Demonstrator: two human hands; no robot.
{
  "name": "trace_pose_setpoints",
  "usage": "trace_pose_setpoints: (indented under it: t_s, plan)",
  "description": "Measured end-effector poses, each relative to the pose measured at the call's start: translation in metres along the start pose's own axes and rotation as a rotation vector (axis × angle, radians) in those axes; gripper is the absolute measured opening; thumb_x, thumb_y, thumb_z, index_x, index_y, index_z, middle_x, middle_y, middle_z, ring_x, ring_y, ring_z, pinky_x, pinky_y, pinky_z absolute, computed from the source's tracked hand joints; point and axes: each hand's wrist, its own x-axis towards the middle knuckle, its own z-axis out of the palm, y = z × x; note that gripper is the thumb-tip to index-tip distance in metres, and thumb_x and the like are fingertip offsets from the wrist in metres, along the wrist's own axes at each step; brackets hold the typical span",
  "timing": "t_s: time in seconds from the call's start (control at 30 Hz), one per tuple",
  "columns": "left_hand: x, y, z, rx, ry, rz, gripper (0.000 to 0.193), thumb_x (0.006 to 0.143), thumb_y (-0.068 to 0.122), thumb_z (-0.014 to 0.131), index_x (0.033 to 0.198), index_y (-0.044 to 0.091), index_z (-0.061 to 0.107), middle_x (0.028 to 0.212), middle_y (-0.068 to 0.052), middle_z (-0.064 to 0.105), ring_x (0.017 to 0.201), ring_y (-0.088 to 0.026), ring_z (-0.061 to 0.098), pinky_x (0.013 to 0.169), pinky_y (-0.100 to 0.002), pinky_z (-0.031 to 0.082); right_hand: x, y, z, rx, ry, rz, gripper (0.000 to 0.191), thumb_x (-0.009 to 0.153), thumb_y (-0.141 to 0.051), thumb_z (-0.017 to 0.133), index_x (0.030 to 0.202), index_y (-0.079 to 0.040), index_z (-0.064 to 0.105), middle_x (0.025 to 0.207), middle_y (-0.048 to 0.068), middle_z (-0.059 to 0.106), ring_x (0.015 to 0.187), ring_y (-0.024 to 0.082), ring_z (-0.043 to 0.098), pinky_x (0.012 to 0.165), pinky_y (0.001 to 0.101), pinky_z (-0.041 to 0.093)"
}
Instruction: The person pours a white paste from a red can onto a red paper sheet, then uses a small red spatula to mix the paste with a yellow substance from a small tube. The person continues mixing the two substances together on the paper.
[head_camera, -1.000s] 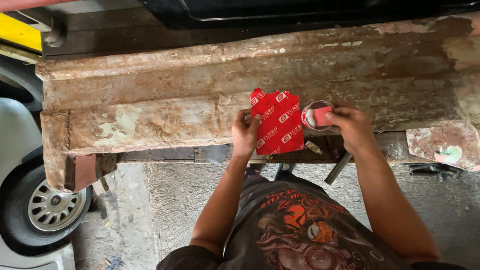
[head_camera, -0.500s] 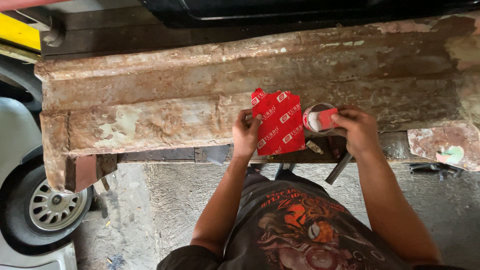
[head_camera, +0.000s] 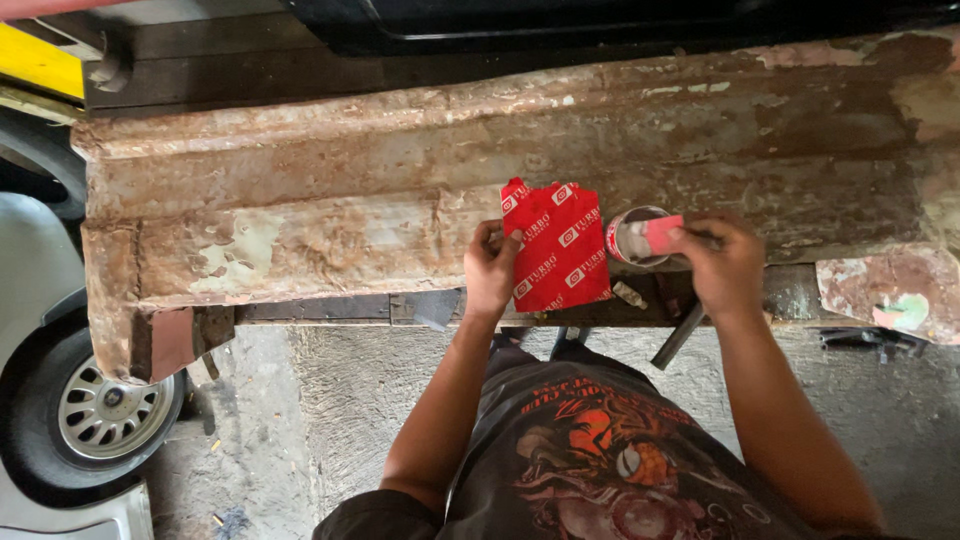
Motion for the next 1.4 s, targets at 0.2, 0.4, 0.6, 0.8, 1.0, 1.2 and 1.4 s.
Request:
trace_pose_setpoints:
  t_s: [0.2,0.4,0.6,0.8,1.0,1.2,1.4]
  plan:
    - [-0.003,0.002,-0.001,0.006,-0.022,-0.008,0.022,0.100,0.011,0.067,0.115,-0.004,0.060,0.093,-0.014,0.077,0.083,-0.011,0.070,0.070,-0.025,0.056,-0.002,0.001,0.016,-0.396,0.025,-0.292,0.023,0.090,-0.016,0.080,0.101,0.003,0.075,0.137,0.012,0.063,0.120,0.026,0.063,0.094,0.0359,0.056]
    - [-0.005,0.001,0.000,-0.050,-0.024,-0.042,0.023,0.098,0.011,0.066,0.115,-0.003,0.059,0.091,-0.014,0.077,0.081,-0.010,0.070,0.069,-0.024,0.056,0.002,0.002,0.018,-0.225,-0.045,0.021,0.026,0.096,-0.012,0.078,0.112,0.007,0.074,0.130,0.013,0.070,0.108,0.026,0.071,0.094,0.0383,0.056]
    - [-0.004,-0.007,-0.002,-0.047,-0.024,-0.023,0.023,0.099,0.010,0.068,0.116,-0.004,0.059,0.086,-0.013,0.076,0.080,-0.009,0.068,0.068,-0.023,0.053,0.008,0.004,0.013,0.286,-0.156,0.238,0.026,0.096,-0.005,0.066,0.115,0.013,0.067,0.133,0.008,0.062,0.095,0.020,0.071,0.079,0.0335,0.064]
    - [-0.002,-0.013,-0.002,-0.039,-0.007,-0.022,0.024,0.098,0.010,0.068,0.117,-0.003,0.058,0.086,-0.013,0.076,0.079,-0.009,0.068,0.068,-0.024,0.053,0.009,0.009,0.008,0.316,-0.150,0.267,0.024,0.096,-0.007,0.067,0.113,0.010,0.068,0.130,0.011,0.064,0.101,0.021,0.072,0.081,0.0350,0.064]
    - [-0.002,-0.015,-0.003,-0.068,-0.006,-0.035,0.025,0.099,0.009,0.068,0.118,-0.003,0.058,0.089,-0.013,0.076,0.081,-0.010,0.069,0.070,-0.024,0.054,0.009,0.013,0.005,0.362,-0.172,0.258,0.024,0.096,-0.007,0.066,0.110,0.012,0.067,0.130,0.011,0.064,0.104,0.023,0.071,0.083,0.0364,0.064]
    - [-0.002,-0.015,-0.003,-0.055,0.006,-0.030,0.026,0.098,0.009,0.068,0.118,-0.004,0.058,0.089,-0.013,0.076,0.083,-0.010,0.069,0.071,-0.024,0.055,0.009,0.012,0.003,0.388,-0.160,0.292,0.021,0.096,-0.006,0.065,0.111,0.010,0.068,0.124,0.015,0.064,0.104,0.026,0.071,0.085,0.0397,0.063]
    - [-0.003,-0.011,-0.003,-0.036,0.012,-0.059,0.024,0.098,0.009,0.067,0.117,-0.004,0.058,0.087,-0.014,0.077,0.078,-0.011,0.071,0.067,-0.025,0.056,0.010,0.017,-0.002,0.432,-0.143,0.361,0.030,0.096,-0.008,0.066,0.121,0.008,0.065,0.118,0.014,0.068,0.105,0.023,0.070,0.087,0.0428,0.060]
